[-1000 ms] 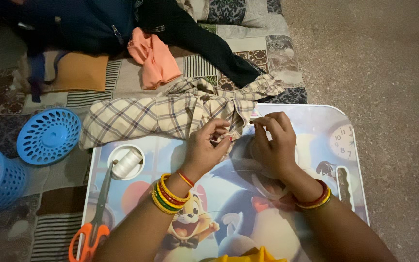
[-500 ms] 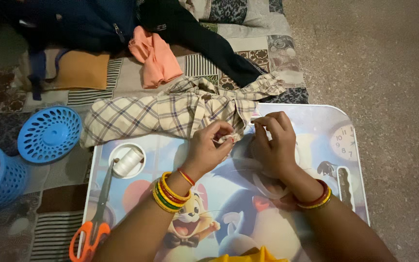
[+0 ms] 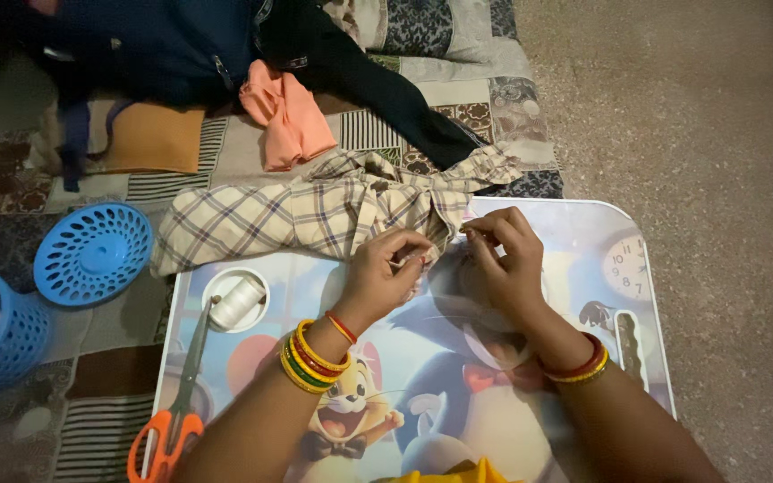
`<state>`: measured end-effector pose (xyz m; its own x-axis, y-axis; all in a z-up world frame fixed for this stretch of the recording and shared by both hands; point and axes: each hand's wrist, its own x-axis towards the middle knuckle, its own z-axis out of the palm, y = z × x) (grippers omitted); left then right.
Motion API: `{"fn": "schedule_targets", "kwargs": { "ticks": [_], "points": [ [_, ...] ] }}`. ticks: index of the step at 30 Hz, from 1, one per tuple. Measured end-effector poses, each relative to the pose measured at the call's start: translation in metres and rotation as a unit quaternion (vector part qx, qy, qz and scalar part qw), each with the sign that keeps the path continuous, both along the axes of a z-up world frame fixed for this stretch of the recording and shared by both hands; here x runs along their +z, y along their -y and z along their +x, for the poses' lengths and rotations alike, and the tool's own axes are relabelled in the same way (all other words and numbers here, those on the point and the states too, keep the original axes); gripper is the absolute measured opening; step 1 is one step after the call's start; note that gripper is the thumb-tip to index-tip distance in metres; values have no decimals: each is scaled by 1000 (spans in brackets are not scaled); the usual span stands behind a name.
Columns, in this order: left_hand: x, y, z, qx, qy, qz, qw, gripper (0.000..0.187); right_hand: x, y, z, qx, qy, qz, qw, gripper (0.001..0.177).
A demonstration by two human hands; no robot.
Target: The person sits with a small table over their lap and hand-sews a plaid shirt using a needle and thread, repeatedly stitching near the shirt's placket and pulling the thread through. Near the end they pick up orange-handled scissors and cut the thread, then continue working the fabric by hand.
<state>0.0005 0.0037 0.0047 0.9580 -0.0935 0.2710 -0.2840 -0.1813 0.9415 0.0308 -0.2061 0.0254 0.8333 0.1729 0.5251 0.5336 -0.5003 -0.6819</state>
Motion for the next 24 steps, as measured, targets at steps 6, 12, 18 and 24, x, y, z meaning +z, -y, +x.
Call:
{"fn": "schedule_targets", "kwargs": {
  "ticks": [6, 12, 18, 24],
  "points": [
    [0, -1, 1, -40, 102, 9, 994, 19, 6, -5, -6, -3, 57, -11, 998, 14],
    [-3, -1, 2, -66, 57, -9, 996, 22, 17, -12, -17, -7, 126, -33, 991, 17],
    [-9, -2, 2, -71, -12, -13, 997, 25, 14, -13, -13, 3, 97, -20, 995, 14],
    [-18, -4, 11, -76, -1, -119, 990, 26, 9, -5, -6, 30, 23, -23, 999, 15]
  ]
}}
